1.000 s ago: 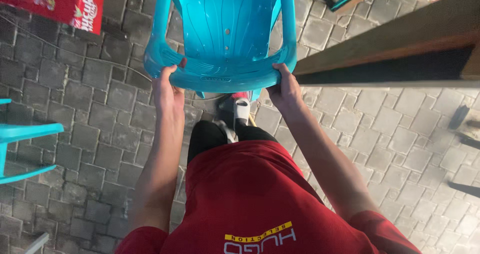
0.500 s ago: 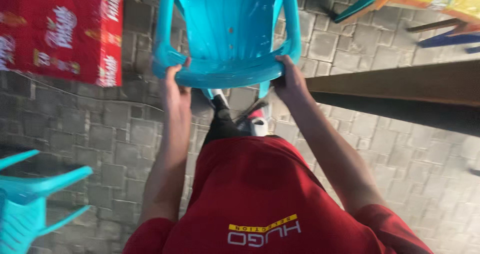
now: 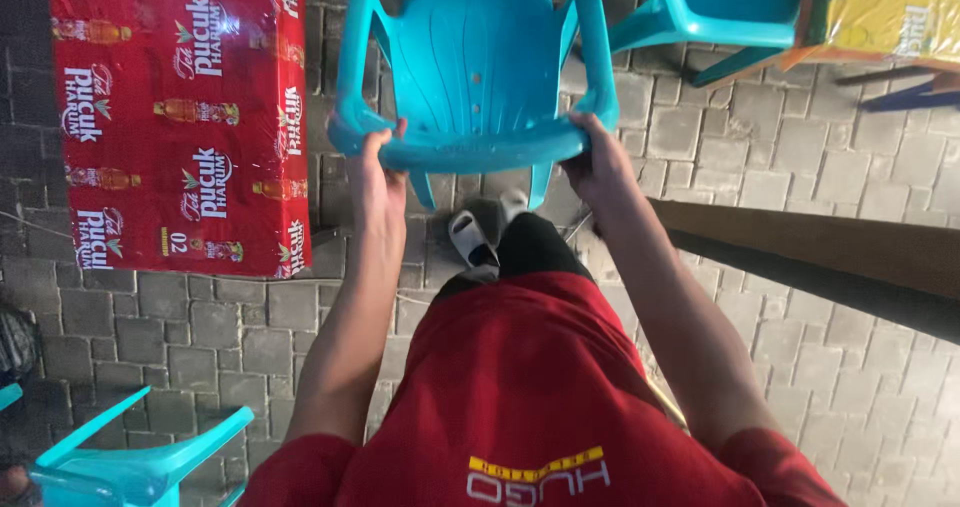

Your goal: The person repeatedly picks up and places down plastic chairs in a tiled outdoor area. They handle several teal and blue chairs one at a time, lifting each by the seat and setting it down nearby. The person walks between locations to retrieve and reposition the chairs.

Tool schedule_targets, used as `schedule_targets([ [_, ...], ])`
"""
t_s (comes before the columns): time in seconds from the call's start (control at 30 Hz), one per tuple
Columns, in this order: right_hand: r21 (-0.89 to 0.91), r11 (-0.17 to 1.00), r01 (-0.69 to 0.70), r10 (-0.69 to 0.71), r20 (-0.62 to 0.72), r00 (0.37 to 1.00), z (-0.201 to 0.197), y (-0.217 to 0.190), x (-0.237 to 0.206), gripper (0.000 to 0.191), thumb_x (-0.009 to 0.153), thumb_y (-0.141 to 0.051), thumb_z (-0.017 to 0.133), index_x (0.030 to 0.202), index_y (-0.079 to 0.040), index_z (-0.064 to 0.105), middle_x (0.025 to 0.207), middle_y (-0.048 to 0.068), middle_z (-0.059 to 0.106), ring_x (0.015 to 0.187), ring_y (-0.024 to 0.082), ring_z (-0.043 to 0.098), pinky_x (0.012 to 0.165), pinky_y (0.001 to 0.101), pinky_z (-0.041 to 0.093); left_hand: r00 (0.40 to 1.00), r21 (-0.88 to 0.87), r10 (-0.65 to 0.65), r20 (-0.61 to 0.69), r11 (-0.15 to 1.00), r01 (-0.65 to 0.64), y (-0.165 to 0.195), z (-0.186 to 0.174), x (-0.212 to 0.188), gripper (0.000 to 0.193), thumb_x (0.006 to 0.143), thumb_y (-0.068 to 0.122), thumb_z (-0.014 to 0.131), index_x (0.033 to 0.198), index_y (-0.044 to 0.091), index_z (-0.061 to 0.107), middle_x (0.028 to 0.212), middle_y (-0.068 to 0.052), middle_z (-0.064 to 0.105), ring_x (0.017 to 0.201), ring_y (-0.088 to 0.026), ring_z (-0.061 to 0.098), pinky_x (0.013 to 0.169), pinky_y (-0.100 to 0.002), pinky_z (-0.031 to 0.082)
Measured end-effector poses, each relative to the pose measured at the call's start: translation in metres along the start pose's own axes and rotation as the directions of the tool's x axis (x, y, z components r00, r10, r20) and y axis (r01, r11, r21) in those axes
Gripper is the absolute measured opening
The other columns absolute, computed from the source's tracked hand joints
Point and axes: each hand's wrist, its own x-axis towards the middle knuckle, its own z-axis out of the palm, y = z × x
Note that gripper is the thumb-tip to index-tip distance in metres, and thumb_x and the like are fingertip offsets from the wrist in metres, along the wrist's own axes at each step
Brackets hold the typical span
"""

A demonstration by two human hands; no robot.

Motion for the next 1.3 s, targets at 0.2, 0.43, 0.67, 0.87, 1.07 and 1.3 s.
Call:
schedule_targets([
  [0.2, -0.007, 0.999, 0.031, -0.031, -0.007, 0.999, 0.075, -0.027, 0.076, 0.024, 0.091, -0.017, 0.073, 0.106, -0.002, 0.062, 0.093, 0.010, 0.068, 0.085, 0.024, 0.072, 0.085, 0.0402, 0.063, 0.998, -0.034, -0.058, 0.009, 0.998, 0.058, 0.050, 0.044, 0.089, 0.039, 0.081, 0.007, 0.068, 0.116, 0.013, 0.055, 0.104, -0.003, 0.060, 0.109, -0.027, 0.074, 0.058, -0.033, 0.060],
  [0.43, -0.008, 1.000, -0.006, 0.007, 0.104, 0.995, 0.130, -0.095, 0.179, 0.027, 0.091, -0.019, 0.069, 0.108, 0.002, 0.062, 0.097, 0.012, 0.071, 0.090, 0.025, 0.073, 0.087, 0.0408, 0.063, 0.997, -0.044, -0.074, -0.017, 0.996, 0.073, 0.056, 0.102, 0.212, 0.037, 0.087, 0.011, 0.073, 0.120, 0.009, 0.057, 0.114, -0.012, 0.064, 0.106, -0.027, 0.073, 0.063, -0.035, 0.060],
  [0.67, 0.030, 0.998, -0.048, 0.048, -0.010, 0.999, 0.201, -0.177, 0.267, 0.023, 0.089, -0.017, 0.071, 0.105, -0.004, 0.061, 0.093, 0.009, 0.067, 0.089, 0.024, 0.069, 0.086, 0.0427, 0.061, 0.996, -0.050, -0.082, -0.021, 0.995, 0.081, 0.083, 0.201, 0.306, 0.046, 0.083, 0.013, 0.071, 0.127, 0.016, 0.057, 0.121, -0.011, 0.065, 0.101, -0.020, 0.073, 0.066, -0.034, 0.060],
  [0.87, 0.025, 1.000, -0.014, 0.014, -0.009, 1.000, 0.206, -0.228, 0.279, 0.021, 0.086, -0.016, 0.073, 0.099, -0.005, 0.061, 0.091, 0.008, 0.066, 0.085, 0.024, 0.070, 0.081, 0.0429, 0.063, 0.999, -0.079, -0.031, -0.043, 0.996, 0.028, 0.082, 0.263, 0.294, 0.045, 0.081, 0.004, 0.069, 0.122, 0.014, 0.055, 0.111, -0.007, 0.063, 0.103, -0.022, 0.072, 0.069, -0.037, 0.063],
  [1.07, -0.008, 1.000, 0.026, -0.027, -0.031, 0.999, 0.249, -0.266, 0.319, 0.021, 0.087, -0.017, 0.075, 0.098, -0.004, 0.062, 0.089, 0.009, 0.066, 0.079, 0.023, 0.070, 0.071, 0.0390, 0.062, 0.999, -0.089, -0.030, 0.017, 0.996, 0.032, 0.106, 0.313, 0.343, 0.037, 0.086, 0.004, 0.068, 0.121, 0.005, 0.056, 0.109, -0.009, 0.062, 0.110, -0.027, 0.073, 0.060, -0.034, 0.059],
  [1.3, -0.042, 0.998, 0.047, -0.049, -0.058, 0.997, 0.294, -0.308, 0.384, 0.024, 0.085, -0.019, 0.075, 0.098, -0.003, 0.062, 0.088, 0.009, 0.065, 0.078, 0.023, 0.069, 0.067, 0.0383, 0.063, 0.997, -0.108, -0.074, 0.012, 0.991, 0.075, 0.118, 0.355, 0.427, 0.045, 0.085, 0.002, 0.065, 0.127, 0.010, 0.052, 0.112, -0.009, 0.057, 0.110, -0.026, 0.072, 0.069, -0.035, 0.065],
])
